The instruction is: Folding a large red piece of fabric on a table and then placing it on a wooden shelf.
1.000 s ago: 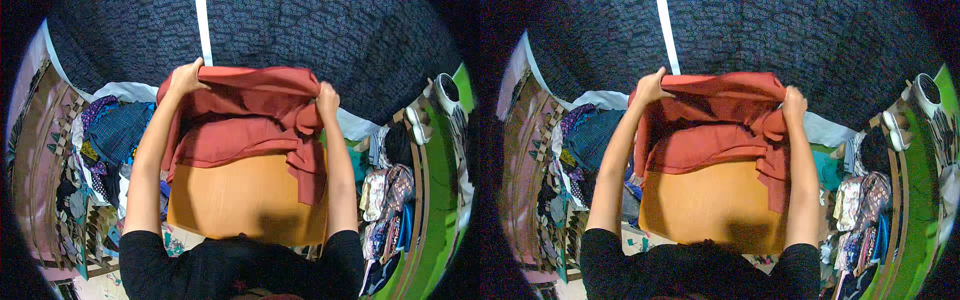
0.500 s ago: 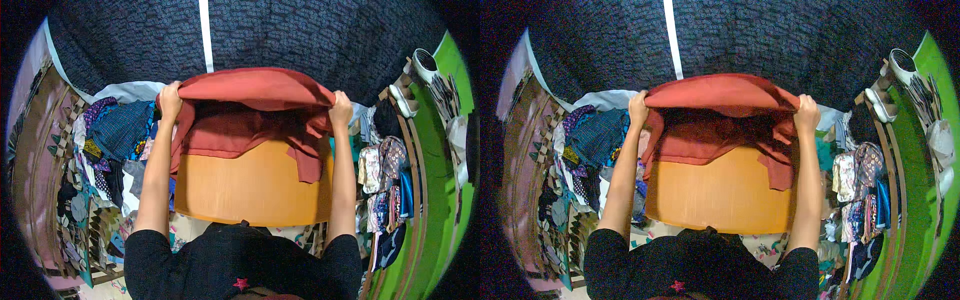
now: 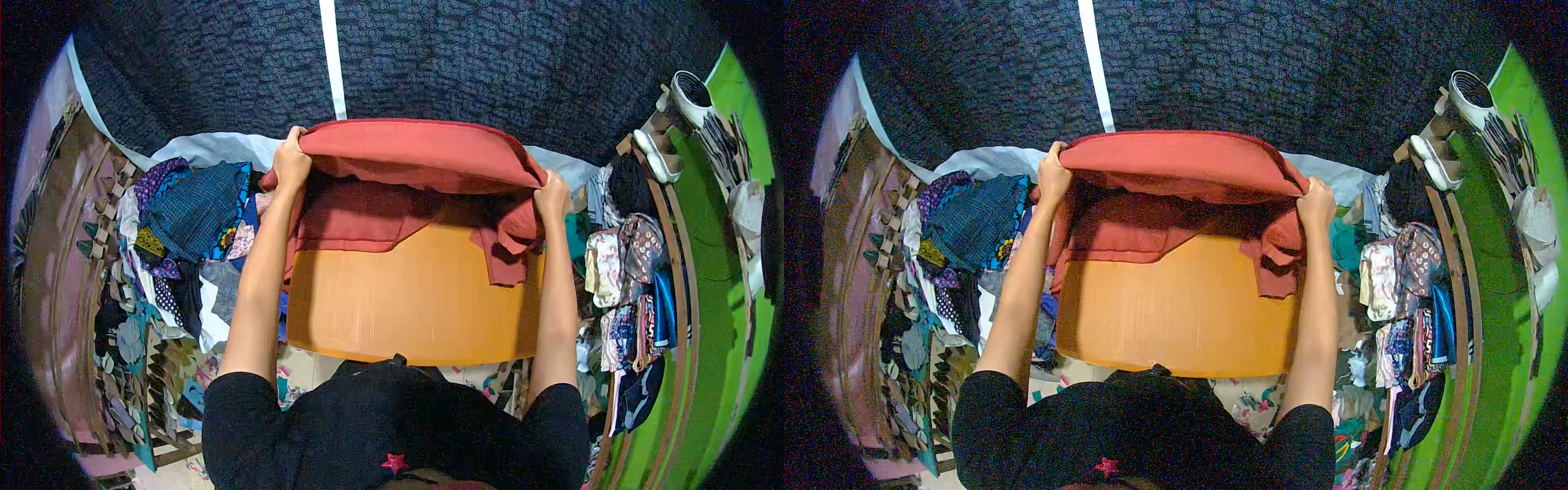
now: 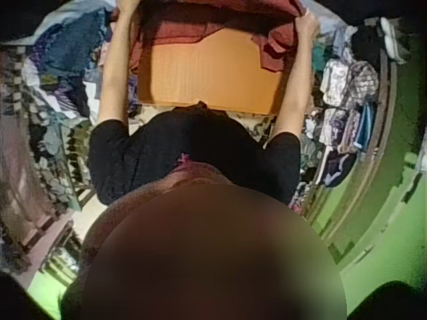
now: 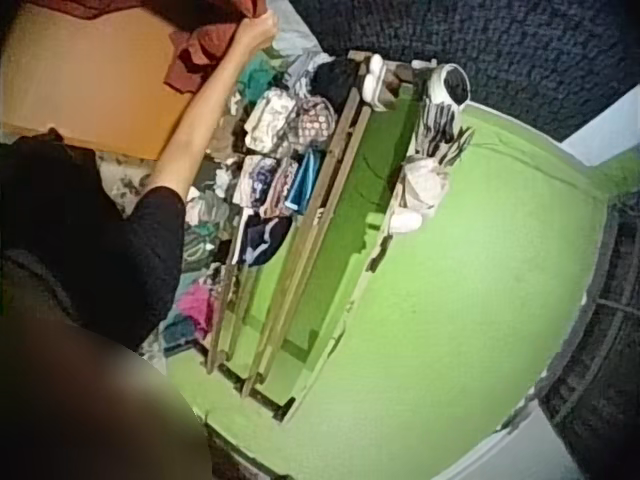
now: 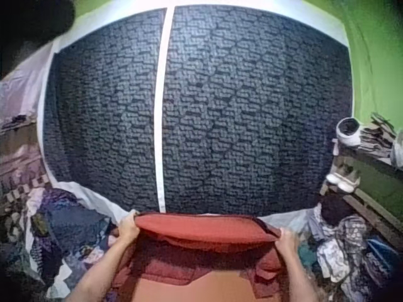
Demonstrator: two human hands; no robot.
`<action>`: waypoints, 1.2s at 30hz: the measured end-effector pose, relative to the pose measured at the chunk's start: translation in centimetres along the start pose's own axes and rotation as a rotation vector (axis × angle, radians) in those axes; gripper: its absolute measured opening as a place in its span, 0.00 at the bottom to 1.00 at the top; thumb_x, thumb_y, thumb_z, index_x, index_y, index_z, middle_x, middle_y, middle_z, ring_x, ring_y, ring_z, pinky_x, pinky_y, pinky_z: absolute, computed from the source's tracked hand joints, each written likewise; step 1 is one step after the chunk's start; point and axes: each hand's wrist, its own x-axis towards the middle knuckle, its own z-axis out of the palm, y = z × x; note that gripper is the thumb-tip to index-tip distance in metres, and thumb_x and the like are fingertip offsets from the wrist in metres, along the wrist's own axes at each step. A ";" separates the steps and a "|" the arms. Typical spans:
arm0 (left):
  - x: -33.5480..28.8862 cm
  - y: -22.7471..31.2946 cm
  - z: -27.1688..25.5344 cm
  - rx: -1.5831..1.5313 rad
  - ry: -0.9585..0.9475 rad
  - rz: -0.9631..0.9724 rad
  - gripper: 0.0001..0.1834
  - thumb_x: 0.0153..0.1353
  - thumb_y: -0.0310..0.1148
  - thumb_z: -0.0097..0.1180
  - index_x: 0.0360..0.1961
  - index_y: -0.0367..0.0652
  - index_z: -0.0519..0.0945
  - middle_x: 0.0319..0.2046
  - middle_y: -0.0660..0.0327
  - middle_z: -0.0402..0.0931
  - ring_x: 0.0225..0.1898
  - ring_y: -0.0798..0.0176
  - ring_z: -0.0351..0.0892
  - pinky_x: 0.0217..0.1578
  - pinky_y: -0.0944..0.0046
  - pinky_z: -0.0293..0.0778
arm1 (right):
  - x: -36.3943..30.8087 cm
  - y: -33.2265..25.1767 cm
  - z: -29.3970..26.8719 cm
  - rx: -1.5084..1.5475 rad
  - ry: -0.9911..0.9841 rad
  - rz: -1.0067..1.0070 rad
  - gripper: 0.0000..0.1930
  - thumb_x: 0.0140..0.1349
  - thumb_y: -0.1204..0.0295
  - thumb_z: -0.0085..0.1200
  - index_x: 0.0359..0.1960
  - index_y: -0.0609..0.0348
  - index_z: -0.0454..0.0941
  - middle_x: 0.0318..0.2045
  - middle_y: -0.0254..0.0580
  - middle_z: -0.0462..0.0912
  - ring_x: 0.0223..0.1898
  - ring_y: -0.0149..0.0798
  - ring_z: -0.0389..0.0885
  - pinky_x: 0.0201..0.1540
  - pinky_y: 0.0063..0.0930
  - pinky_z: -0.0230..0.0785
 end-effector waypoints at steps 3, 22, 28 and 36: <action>-1.3 0.5 1.4 0.079 0.136 -0.026 0.13 0.44 0.21 0.47 0.34 0.45 0.72 0.26 0.47 0.75 0.32 0.43 0.74 0.31 0.50 0.67 | 0.6 0.5 1.3 0.027 -0.048 -0.004 0.15 0.39 0.78 0.54 0.34 0.55 0.76 0.32 0.51 0.77 0.35 0.54 0.74 0.37 0.41 0.68; -19.4 -0.7 13.9 0.457 -0.694 -0.077 0.29 0.47 0.46 0.54 0.52 0.52 0.67 0.55 0.62 0.60 0.48 0.55 0.66 0.50 0.47 0.56 | 1.2 2.3 5.6 0.206 -0.207 0.016 0.12 0.38 0.74 0.58 0.28 0.62 0.77 0.25 0.56 0.76 0.31 0.58 0.74 0.33 0.42 0.66; -19.3 -2.5 15.1 0.266 -0.347 0.181 0.11 0.44 0.25 0.49 0.33 0.44 0.74 0.36 0.63 0.73 0.44 0.54 0.66 0.53 0.41 0.49 | 0.9 2.8 6.4 0.241 -0.180 0.045 0.12 0.38 0.75 0.58 0.29 0.61 0.77 0.25 0.55 0.77 0.30 0.57 0.74 0.32 0.39 0.67; -21.5 -1.2 7.0 -0.136 -0.290 0.189 0.09 0.39 0.20 0.47 0.26 0.37 0.71 0.26 0.53 0.70 0.38 0.49 0.66 0.52 0.49 0.59 | -2.8 2.1 2.9 0.220 -0.261 0.116 0.13 0.38 0.80 0.55 0.30 0.61 0.74 0.27 0.55 0.76 0.32 0.57 0.74 0.32 0.41 0.66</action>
